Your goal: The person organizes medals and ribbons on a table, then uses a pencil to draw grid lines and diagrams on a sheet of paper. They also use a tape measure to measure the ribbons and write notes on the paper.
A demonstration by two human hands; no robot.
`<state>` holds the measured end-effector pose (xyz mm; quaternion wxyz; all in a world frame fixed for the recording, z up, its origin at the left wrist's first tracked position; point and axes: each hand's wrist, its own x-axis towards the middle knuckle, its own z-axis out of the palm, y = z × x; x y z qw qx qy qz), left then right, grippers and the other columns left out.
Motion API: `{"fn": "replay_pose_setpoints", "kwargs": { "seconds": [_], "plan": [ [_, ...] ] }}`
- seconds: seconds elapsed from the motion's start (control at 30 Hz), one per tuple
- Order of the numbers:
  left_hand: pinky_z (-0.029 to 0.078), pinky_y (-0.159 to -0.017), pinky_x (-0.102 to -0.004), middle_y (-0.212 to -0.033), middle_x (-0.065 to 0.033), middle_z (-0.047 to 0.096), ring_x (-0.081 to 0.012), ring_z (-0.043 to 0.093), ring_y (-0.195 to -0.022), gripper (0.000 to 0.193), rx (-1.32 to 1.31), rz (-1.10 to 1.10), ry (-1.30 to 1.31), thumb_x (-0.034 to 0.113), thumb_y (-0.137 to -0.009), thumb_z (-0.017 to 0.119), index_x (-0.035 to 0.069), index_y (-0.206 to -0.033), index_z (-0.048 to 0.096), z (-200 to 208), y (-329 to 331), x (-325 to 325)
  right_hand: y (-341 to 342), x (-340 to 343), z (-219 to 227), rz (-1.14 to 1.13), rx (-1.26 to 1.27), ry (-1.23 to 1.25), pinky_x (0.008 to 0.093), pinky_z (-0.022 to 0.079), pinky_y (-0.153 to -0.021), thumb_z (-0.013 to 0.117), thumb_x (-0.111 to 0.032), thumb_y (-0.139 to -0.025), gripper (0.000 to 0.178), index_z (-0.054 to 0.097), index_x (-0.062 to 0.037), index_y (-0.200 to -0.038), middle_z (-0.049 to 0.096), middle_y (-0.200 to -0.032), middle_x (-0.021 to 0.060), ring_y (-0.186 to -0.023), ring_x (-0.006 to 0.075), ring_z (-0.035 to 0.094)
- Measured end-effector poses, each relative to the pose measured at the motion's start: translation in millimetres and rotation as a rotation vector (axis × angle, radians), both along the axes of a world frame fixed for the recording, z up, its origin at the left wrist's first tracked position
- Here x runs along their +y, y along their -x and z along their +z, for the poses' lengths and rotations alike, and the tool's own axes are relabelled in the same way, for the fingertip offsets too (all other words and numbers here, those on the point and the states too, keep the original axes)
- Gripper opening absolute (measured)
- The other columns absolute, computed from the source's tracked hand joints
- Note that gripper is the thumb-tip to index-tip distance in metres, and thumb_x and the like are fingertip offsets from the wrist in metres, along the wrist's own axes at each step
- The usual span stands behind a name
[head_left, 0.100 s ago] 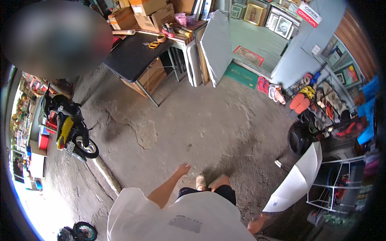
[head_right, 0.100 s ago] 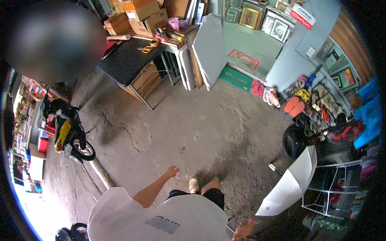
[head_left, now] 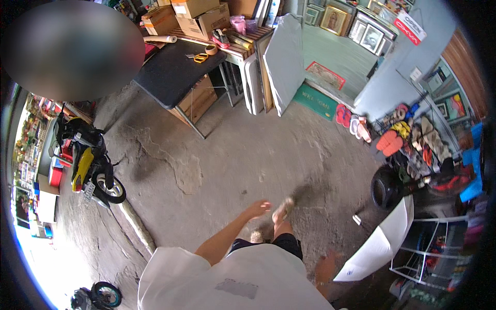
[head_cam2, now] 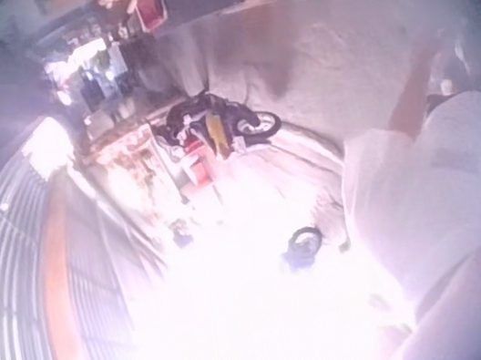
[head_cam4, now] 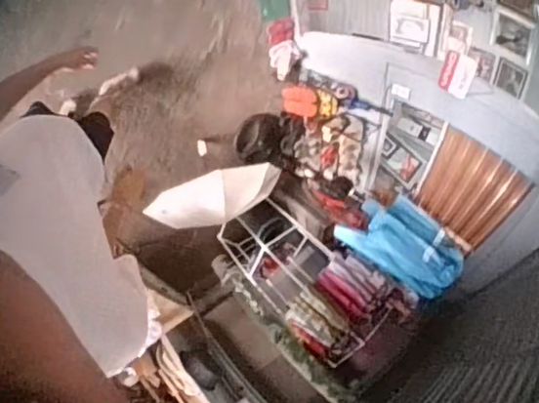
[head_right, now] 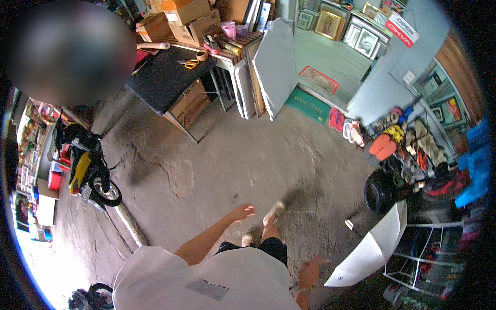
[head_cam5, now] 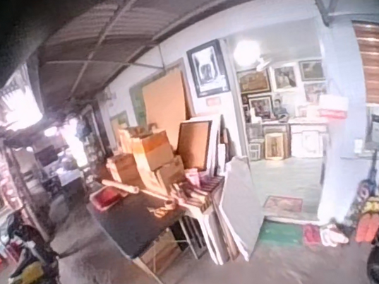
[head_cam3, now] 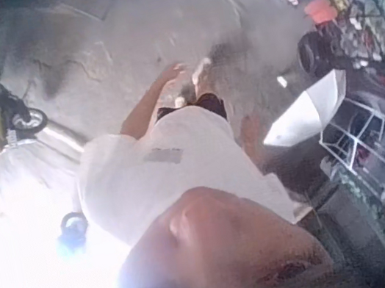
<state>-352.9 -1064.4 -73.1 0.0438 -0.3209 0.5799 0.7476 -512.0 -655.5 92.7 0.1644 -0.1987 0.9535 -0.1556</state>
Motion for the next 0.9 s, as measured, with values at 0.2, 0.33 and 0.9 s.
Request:
{"fn": "replay_pose_setpoints", "kwargs": {
  "seconds": [0.2,0.33,0.9],
  "plan": [
    [0.054,-0.090,-0.0427,-0.122,-0.0184,0.068,-0.0271,0.070,-0.104,0.035,0.250,-0.462,0.477,0.022,-0.103,0.054,0.006,-0.135,0.052,216.2,197.2,-84.2,140.8,-324.5,31.7,0.572,-0.048,0.332,0.0467,0.055,-0.088,0.057,-0.008,-0.092,0.044,0.051,-0.0002,-0.135,0.065,-0.122,0.0221,-0.106,0.0402,0.066],
    [0.054,-0.085,-0.0391,-0.118,-0.0196,0.068,-0.0294,0.069,-0.097,0.033,-0.112,-0.112,0.602,0.017,-0.103,0.053,0.005,-0.133,0.047,268.1,230.6,-188.4,193.2,-497.2,56.5,0.767,-0.203,0.386,0.0477,0.055,-0.083,0.060,-0.009,-0.091,0.054,0.044,-0.0028,-0.142,0.065,-0.121,0.0217,-0.102,0.0414,0.066],
    [0.040,-0.058,-0.0338,-0.066,-0.0006,0.047,-0.0117,0.046,-0.065,0.039,-0.257,0.609,0.554,0.035,-0.097,0.068,0.005,-0.078,0.049,232.2,276.0,-656.8,385.6,-966.7,100.8,0.516,-0.182,0.835,0.0286,0.051,-0.062,0.061,-0.013,-0.101,0.032,0.054,-0.0056,-0.131,0.067,-0.093,0.0104,-0.072,0.0177,0.067]
  ]
}}
